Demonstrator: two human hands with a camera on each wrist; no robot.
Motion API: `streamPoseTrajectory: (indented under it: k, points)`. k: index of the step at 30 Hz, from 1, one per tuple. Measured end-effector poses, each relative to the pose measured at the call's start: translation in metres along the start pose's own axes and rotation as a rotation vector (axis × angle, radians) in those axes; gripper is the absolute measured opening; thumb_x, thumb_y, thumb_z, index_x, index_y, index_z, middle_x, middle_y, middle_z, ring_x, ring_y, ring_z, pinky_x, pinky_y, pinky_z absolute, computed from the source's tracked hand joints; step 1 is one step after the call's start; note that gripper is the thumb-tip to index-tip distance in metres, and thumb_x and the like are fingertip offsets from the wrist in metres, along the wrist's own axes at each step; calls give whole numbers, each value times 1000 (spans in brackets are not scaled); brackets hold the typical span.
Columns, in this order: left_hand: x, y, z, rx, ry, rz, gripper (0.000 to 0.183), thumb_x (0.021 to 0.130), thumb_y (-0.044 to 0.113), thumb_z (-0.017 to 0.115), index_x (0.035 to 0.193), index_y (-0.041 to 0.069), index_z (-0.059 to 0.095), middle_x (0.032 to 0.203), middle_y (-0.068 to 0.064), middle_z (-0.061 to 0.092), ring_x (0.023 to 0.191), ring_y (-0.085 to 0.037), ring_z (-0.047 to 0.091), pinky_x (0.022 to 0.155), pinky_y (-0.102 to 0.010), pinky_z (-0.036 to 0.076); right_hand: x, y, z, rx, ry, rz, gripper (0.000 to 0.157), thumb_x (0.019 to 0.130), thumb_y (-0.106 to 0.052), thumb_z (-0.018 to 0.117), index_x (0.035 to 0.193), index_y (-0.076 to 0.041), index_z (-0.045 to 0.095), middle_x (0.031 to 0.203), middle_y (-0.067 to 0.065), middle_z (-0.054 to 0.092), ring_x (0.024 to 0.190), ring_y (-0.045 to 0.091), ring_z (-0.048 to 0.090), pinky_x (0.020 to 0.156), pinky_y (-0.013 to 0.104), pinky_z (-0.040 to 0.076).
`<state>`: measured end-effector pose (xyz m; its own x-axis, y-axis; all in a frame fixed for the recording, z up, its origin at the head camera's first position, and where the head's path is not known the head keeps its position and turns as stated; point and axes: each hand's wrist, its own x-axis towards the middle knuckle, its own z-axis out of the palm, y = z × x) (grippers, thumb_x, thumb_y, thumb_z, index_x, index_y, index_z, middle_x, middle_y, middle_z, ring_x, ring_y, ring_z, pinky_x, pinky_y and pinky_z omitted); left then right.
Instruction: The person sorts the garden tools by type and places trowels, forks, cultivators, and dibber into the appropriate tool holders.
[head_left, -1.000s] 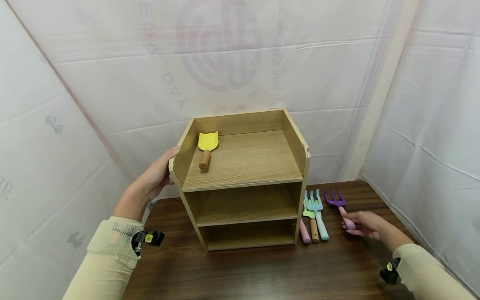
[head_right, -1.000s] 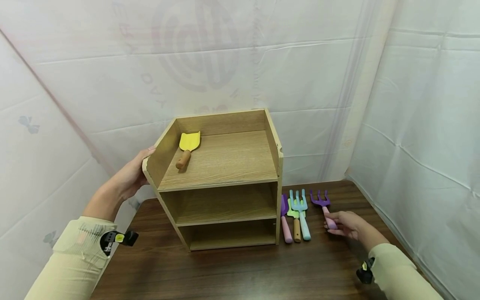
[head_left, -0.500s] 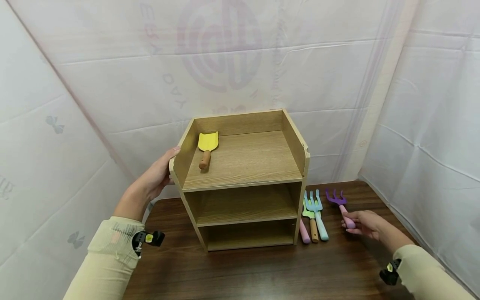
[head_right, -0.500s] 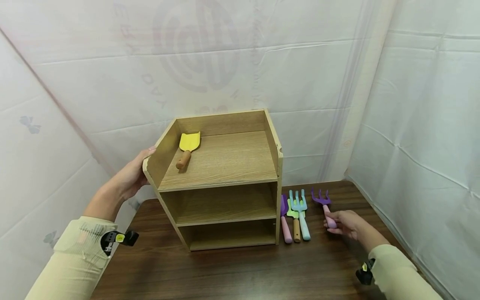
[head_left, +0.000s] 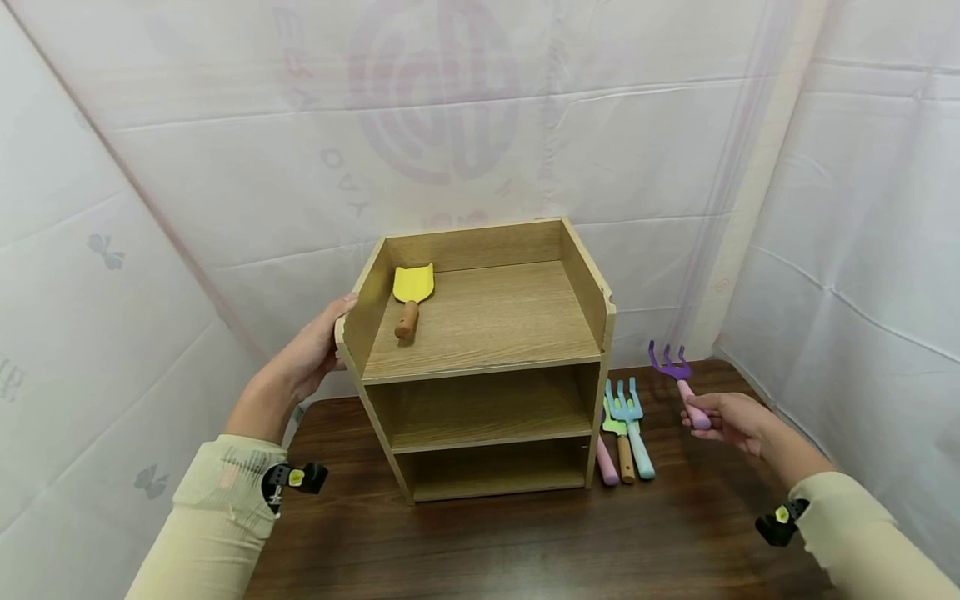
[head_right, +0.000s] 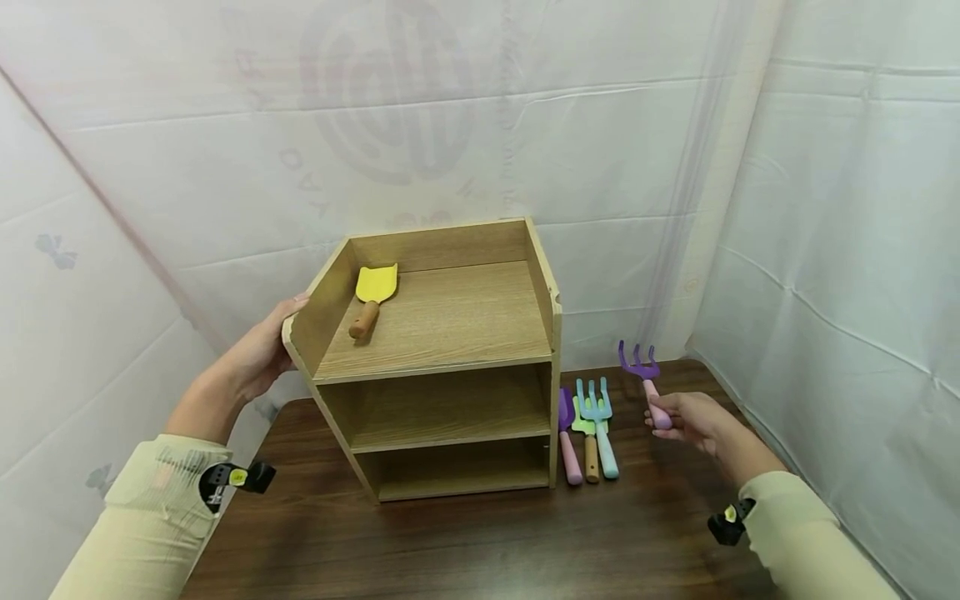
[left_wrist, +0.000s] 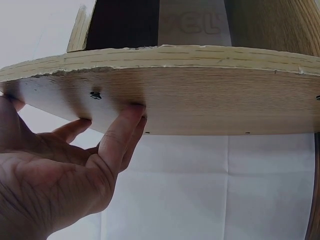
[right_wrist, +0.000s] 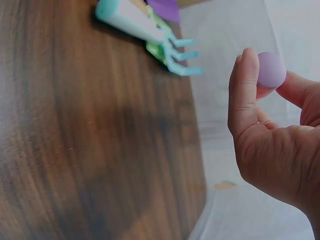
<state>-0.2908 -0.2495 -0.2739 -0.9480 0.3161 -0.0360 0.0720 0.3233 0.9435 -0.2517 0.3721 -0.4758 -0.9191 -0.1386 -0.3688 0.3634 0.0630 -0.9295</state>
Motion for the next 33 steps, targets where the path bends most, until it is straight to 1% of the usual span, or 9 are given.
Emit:
streamPoseTrajectory:
  k: [4, 7, 12, 16, 18, 22, 28, 33]
  points:
    - [-1, 0, -1, 4, 2, 3, 85, 107, 69, 31, 166, 8, 24, 126, -5, 55, 102, -9, 65, 85, -28, 59, -3, -15, 6, -34, -20, -22, 53, 113, -25, 53, 147, 12, 35, 102, -2, 74, 94, 9, 74, 83, 25, 65]
    - [-1, 1, -1, 4, 7, 2, 85, 107, 69, 32, 166, 9, 24, 125, -4, 56, 101, -9, 65, 85, -28, 59, -6, -26, 12, -68, -48, -55, 59, 114, -28, 52, 151, 13, 30, 105, -2, 72, 96, 7, 74, 84, 25, 65]
    - [-1, 1, -2, 6, 11, -7, 86, 107, 70, 32, 167, 10, 22, 127, -6, 54, 102, -9, 65, 85, -27, 59, -13, -44, 24, -67, -97, -108, 65, 116, -26, 47, 156, 17, 20, 109, -3, 70, 98, 6, 73, 85, 26, 64]
    - [-1, 0, -2, 0, 12, -8, 87, 107, 70, 32, 168, 9, 20, 128, -7, 53, 103, -10, 64, 86, -28, 59, -19, -55, 35, -69, -125, -139, 67, 116, -25, 46, 158, 17, 16, 110, -3, 71, 99, 6, 72, 85, 26, 64]
    - [0, 0, -1, -4, 10, -7, 88, 106, 70, 32, 168, 9, 20, 129, -7, 52, 103, -10, 64, 86, -28, 59, -21, -60, 40, -77, -131, -149, 67, 116, -27, 47, 157, 16, 18, 110, -2, 71, 99, 7, 72, 85, 26, 64]
    - [0, 0, -1, -6, 11, -7, 87, 106, 70, 32, 167, 8, 22, 128, -7, 53, 103, -10, 64, 86, -28, 59, -27, -71, 49, -83, -138, -164, 61, 115, -28, 49, 153, 14, 28, 109, -1, 70, 98, 8, 72, 83, 25, 64]
    - [1, 0, 0, -10, 9, 2, 84, 107, 69, 32, 166, 10, 24, 127, -5, 55, 102, -9, 65, 85, -28, 60, -43, -91, 62, -55, -143, -189, 53, 115, -26, 51, 147, 13, 35, 108, 0, 70, 95, 8, 73, 80, 24, 64]
    - [0, 0, 1, -15, 6, 5, 83, 107, 69, 33, 165, 10, 25, 126, -4, 56, 102, -9, 65, 86, -28, 60, -56, -108, 69, -32, -134, -236, 34, 114, -23, 52, 135, 4, 49, 106, 2, 71, 93, 9, 74, 77, 25, 64]
